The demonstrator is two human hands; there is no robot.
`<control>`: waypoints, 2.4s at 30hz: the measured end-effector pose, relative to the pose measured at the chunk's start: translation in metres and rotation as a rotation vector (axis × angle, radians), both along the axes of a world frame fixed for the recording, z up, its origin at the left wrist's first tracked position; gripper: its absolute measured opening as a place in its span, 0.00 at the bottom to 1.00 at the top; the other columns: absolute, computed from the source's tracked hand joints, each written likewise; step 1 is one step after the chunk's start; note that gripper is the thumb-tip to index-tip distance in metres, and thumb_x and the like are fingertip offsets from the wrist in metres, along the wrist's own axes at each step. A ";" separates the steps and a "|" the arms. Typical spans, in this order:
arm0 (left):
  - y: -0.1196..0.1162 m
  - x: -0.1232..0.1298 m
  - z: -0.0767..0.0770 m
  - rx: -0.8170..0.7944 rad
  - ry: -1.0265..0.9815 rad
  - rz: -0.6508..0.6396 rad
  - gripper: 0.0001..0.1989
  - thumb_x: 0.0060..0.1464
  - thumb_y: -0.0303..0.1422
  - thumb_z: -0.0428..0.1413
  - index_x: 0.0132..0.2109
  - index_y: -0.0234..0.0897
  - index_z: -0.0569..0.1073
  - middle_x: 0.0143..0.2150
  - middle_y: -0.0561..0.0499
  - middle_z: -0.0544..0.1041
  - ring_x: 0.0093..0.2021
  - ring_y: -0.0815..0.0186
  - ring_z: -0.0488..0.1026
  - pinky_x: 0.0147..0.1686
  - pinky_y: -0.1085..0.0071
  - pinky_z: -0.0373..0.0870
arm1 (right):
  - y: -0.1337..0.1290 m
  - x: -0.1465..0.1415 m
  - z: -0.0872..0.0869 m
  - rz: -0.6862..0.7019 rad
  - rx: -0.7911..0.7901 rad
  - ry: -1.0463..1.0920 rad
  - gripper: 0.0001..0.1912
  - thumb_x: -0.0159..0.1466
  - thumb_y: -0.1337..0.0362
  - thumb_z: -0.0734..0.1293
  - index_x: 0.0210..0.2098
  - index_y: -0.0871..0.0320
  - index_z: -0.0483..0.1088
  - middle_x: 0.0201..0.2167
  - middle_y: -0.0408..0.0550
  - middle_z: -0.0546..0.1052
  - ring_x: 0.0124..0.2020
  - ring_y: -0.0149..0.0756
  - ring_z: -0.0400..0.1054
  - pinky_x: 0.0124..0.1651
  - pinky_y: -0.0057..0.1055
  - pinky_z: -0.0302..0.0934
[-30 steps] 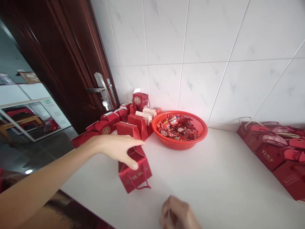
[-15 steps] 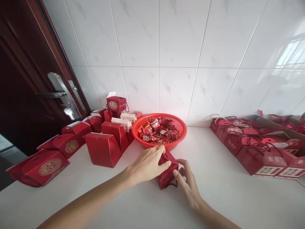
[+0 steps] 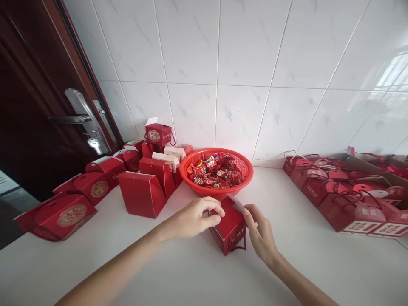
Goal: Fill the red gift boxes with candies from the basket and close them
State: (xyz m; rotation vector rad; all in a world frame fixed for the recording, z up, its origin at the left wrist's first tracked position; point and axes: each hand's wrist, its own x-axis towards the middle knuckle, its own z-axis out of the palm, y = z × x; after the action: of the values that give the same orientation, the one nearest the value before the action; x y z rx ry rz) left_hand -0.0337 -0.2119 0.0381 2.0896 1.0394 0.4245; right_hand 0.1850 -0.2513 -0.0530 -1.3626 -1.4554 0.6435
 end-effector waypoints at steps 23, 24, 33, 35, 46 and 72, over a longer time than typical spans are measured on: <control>-0.010 0.009 -0.002 0.274 0.229 -0.285 0.13 0.57 0.46 0.64 0.45 0.47 0.84 0.55 0.46 0.70 0.59 0.55 0.69 0.58 0.63 0.67 | 0.006 0.007 0.048 0.443 0.307 -0.777 0.17 0.76 0.60 0.56 0.45 0.51 0.77 0.53 0.54 0.75 0.51 0.45 0.72 0.51 0.46 0.70; -0.009 0.009 -0.002 0.258 0.234 -0.294 0.15 0.57 0.48 0.64 0.47 0.46 0.83 0.56 0.45 0.70 0.61 0.53 0.67 0.60 0.62 0.66 | 0.006 0.007 0.048 0.471 0.301 -0.754 0.17 0.75 0.61 0.57 0.44 0.52 0.77 0.51 0.54 0.75 0.51 0.44 0.72 0.51 0.45 0.70; -0.012 0.011 0.004 0.149 0.240 -0.237 0.30 0.68 0.56 0.41 0.44 0.39 0.79 0.54 0.43 0.67 0.52 0.54 0.73 0.50 0.60 0.70 | 0.012 0.009 0.060 0.628 0.215 -0.612 0.15 0.74 0.65 0.57 0.39 0.55 0.74 0.54 0.55 0.73 0.52 0.43 0.72 0.51 0.41 0.71; -0.012 0.012 0.006 0.136 0.241 -0.198 0.30 0.69 0.55 0.39 0.42 0.39 0.77 0.52 0.44 0.67 0.50 0.56 0.73 0.49 0.60 0.70 | 0.012 0.009 0.063 0.642 0.184 -0.664 0.14 0.73 0.66 0.58 0.44 0.55 0.75 0.58 0.55 0.72 0.55 0.44 0.71 0.55 0.42 0.69; -0.011 0.011 0.010 0.136 0.246 -0.018 0.17 0.68 0.40 0.45 0.34 0.39 0.71 0.45 0.51 0.67 0.37 0.67 0.72 0.40 0.66 0.68 | 0.010 0.002 0.078 0.682 -0.037 -0.839 0.16 0.66 0.72 0.59 0.51 0.56 0.69 0.70 0.59 0.60 0.53 0.50 0.74 0.52 0.48 0.68; 0.032 -0.036 0.022 -0.204 0.366 -0.091 0.22 0.57 0.36 0.53 0.58 0.46 0.73 0.52 0.49 0.76 0.43 0.60 0.77 0.41 0.69 0.72 | 0.022 0.030 0.069 0.729 -0.339 -0.480 0.39 0.61 0.57 0.73 0.69 0.45 0.58 0.62 0.52 0.72 0.51 0.47 0.72 0.52 0.40 0.68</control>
State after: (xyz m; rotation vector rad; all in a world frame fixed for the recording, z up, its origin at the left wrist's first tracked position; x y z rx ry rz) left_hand -0.0697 -0.1801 0.0605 2.0607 1.1344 -0.1123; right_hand 0.2153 -0.2292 0.0165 -1.2679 -2.3566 1.1126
